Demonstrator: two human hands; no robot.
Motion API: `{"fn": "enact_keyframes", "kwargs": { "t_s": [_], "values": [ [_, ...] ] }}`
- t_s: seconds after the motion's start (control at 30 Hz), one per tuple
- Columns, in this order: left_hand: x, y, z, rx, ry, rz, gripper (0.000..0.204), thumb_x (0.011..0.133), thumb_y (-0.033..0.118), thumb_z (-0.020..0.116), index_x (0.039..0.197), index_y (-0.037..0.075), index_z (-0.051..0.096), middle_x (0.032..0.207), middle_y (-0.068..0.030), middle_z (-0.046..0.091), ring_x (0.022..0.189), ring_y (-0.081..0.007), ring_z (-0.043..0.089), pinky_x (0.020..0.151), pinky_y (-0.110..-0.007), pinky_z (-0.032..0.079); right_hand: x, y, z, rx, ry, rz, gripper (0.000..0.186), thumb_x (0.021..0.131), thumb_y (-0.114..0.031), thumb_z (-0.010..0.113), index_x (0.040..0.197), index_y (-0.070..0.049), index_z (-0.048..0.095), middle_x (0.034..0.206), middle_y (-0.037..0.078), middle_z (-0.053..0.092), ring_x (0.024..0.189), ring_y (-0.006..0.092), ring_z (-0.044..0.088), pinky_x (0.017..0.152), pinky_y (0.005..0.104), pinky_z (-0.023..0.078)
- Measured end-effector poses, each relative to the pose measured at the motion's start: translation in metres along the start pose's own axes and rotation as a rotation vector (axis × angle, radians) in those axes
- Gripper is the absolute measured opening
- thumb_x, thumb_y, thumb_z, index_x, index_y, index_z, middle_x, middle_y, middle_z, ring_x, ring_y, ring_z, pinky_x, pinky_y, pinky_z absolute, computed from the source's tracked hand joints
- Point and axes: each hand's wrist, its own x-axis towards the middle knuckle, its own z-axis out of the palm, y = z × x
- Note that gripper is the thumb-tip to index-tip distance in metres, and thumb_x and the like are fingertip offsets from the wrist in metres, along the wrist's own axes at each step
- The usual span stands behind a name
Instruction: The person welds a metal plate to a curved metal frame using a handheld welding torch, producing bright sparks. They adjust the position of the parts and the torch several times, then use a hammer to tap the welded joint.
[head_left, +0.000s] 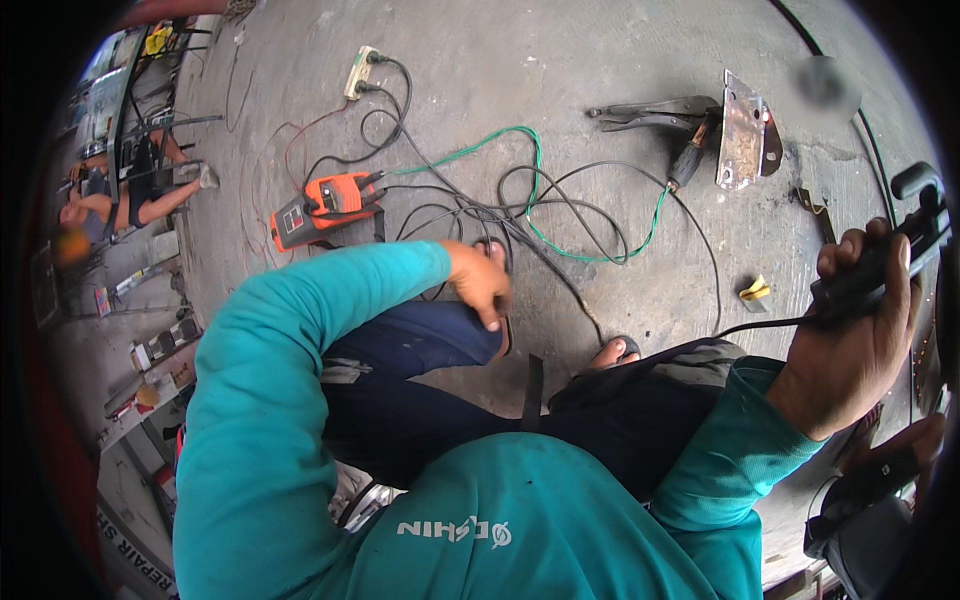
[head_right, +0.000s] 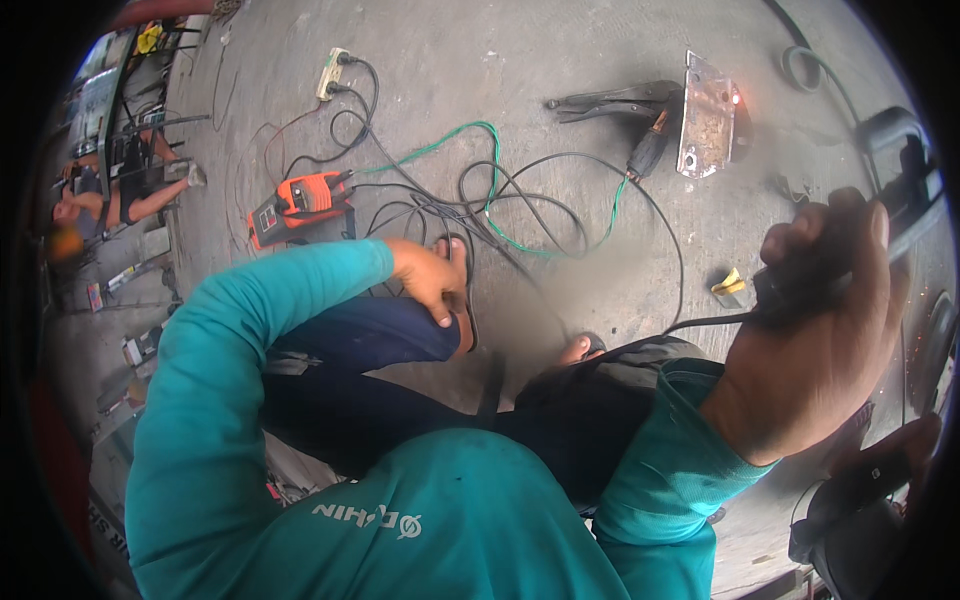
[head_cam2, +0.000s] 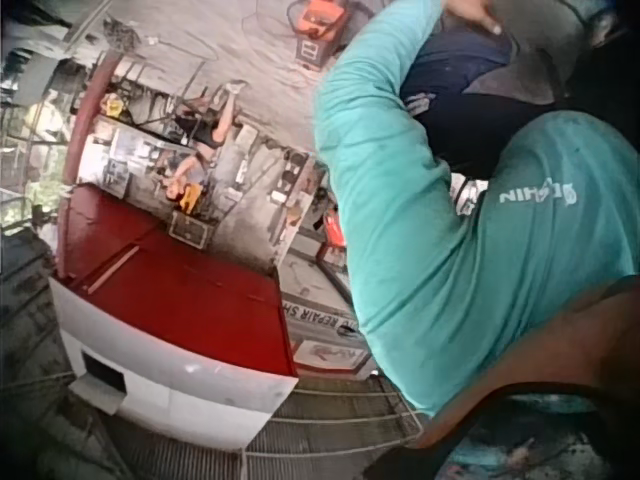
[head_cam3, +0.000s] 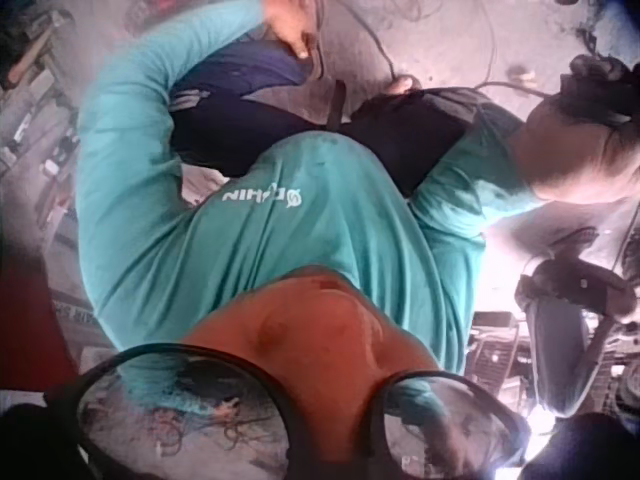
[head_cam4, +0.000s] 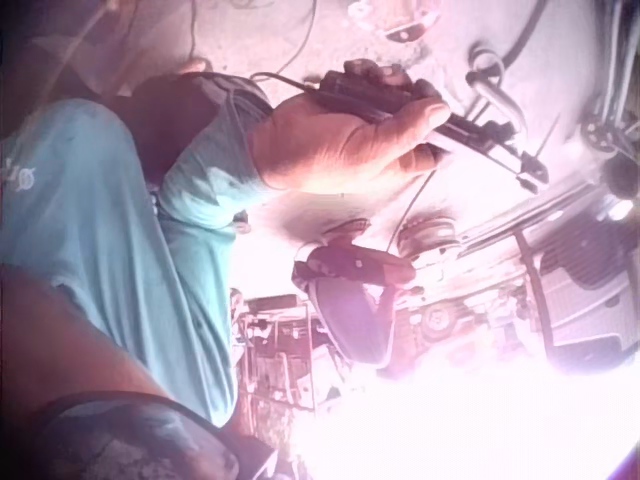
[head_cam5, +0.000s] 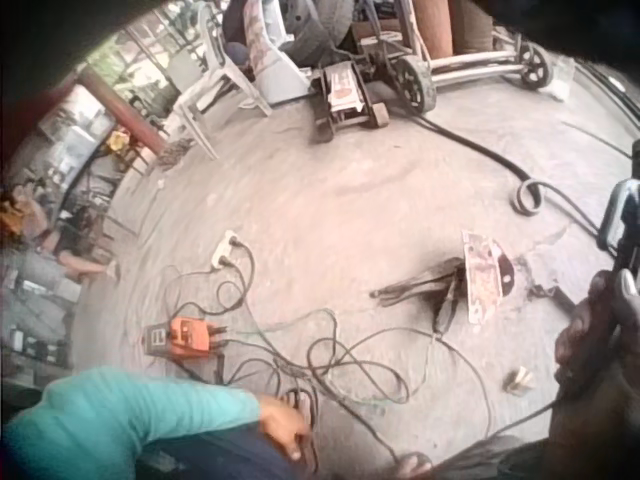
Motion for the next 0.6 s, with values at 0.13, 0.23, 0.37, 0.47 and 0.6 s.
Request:
{"fn": "enact_keyframes", "kwargs": {
  "t_s": [0.13,0.23,0.37,0.47,0.6],
  "values": [
    [0.012,-0.036,0.049,0.160,0.301,-0.285,0.059,0.088,0.045,0.078,0.129,0.004,0.070,0.123,-0.0236,0.071,0.117,-0.0443,0.066,0.101,-0.051,0.051,-0.006,-0.003,-0.003,-0.020,-0.160,0.031,0.025,0.105,-0.017,0.064,0.113,0.007,0.061,0.102,0.016,0.068,0.082,0.0200,0.063,0.069,0.0317,0.050],
    [-0.014,-0.079,0.063,0.079,0.412,-0.466,0.058,0.086,0.044,0.078,0.127,0.004,0.070,0.121,-0.0241,0.072,0.113,-0.0442,0.069,0.094,-0.050,0.055,-0.013,-0.006,-0.010,0.000,-0.222,-0.006,0.027,0.105,-0.016,0.063,0.119,0.007,0.059,0.107,0.017,0.068,0.084,0.0197,0.063,0.068,0.0314,0.050],
    [-0.026,-0.058,0.052,0.360,0.447,-0.469,0.056,0.087,0.043,0.077,0.126,0.004,0.070,0.115,-0.0227,0.074,0.108,-0.0394,0.072,0.090,-0.049,0.057,-0.025,-0.019,-0.014,-0.022,-0.186,-0.043,0.027,0.104,-0.016,0.064,0.117,0.007,0.059,0.105,0.017,0.069,0.081,0.0189,0.062,0.066,0.0301,0.050],
    [0.012,-0.051,0.041,0.411,0.434,-0.455,0.046,0.085,0.044,0.077,0.107,0.003,0.077,0.111,-0.0191,0.076,0.105,-0.0372,0.074,0.088,-0.049,0.058,-0.036,-0.028,-0.016,-0.028,-0.069,-0.079,0.026,0.103,-0.016,0.065,0.115,0.006,0.059,0.105,0.017,0.068,0.077,0.0180,0.061,0.063,0.0293,0.049],
    [0.013,-0.056,0.028,0.367,0.544,-0.274,0.036,0.085,0.036,0.075,0.107,0.008,0.077,0.109,-0.0205,0.075,0.104,-0.0398,0.073,0.088,-0.053,0.058,-0.049,-0.047,-0.015,-0.177,0.222,-0.116,0.034,0.096,-0.018,0.071,0.121,0.002,0.060,0.077,0.007,0.062,0.063,0.0138,0.058,0.057,0.0276,0.046]
  ]
}}
